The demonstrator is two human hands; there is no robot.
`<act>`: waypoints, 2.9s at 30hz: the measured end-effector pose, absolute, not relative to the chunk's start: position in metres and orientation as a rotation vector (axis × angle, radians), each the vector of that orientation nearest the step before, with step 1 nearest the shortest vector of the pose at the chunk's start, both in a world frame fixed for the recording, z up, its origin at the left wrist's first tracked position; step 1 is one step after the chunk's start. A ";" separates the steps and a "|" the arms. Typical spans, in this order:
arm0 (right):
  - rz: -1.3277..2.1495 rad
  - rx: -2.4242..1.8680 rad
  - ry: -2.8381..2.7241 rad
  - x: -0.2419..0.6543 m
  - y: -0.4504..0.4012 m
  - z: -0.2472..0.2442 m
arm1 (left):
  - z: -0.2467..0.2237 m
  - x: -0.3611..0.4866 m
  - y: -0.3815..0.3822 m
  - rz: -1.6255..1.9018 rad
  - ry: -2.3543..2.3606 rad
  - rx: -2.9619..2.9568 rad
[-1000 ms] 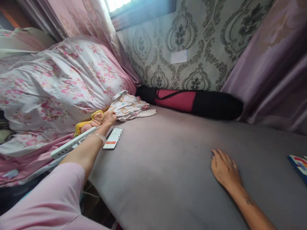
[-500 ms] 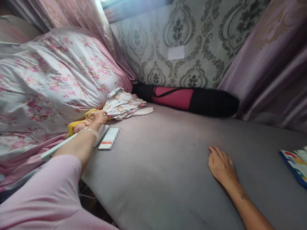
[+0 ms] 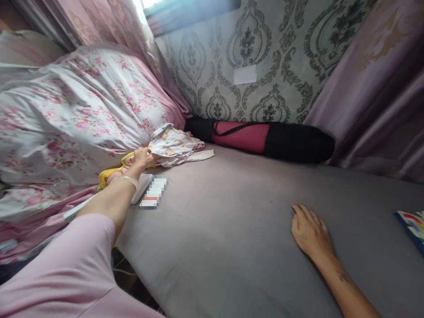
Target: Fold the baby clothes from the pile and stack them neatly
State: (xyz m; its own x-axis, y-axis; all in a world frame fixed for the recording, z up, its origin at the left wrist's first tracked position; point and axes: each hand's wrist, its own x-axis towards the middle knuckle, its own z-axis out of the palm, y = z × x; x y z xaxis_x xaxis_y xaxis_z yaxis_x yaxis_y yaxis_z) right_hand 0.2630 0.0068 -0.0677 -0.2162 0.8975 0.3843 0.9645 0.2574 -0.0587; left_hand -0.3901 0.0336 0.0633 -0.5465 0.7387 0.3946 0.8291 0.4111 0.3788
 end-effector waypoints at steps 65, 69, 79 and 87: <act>1.451 -1.101 -1.504 0.183 -0.015 0.055 | 0.061 -0.067 -0.029 -2.633 -2.082 -2.794; 1.494 -1.201 -1.376 0.184 -0.017 0.056 | 0.060 -0.059 -0.029 -2.685 -2.170 -2.743; 0.462 -1.567 -1.841 0.186 -0.022 0.040 | 0.042 -0.042 -0.023 -2.601 -2.589 -2.220; 0.231 -1.580 -2.134 0.159 -0.058 0.038 | 0.026 -0.041 -0.016 -2.495 -2.565 -2.182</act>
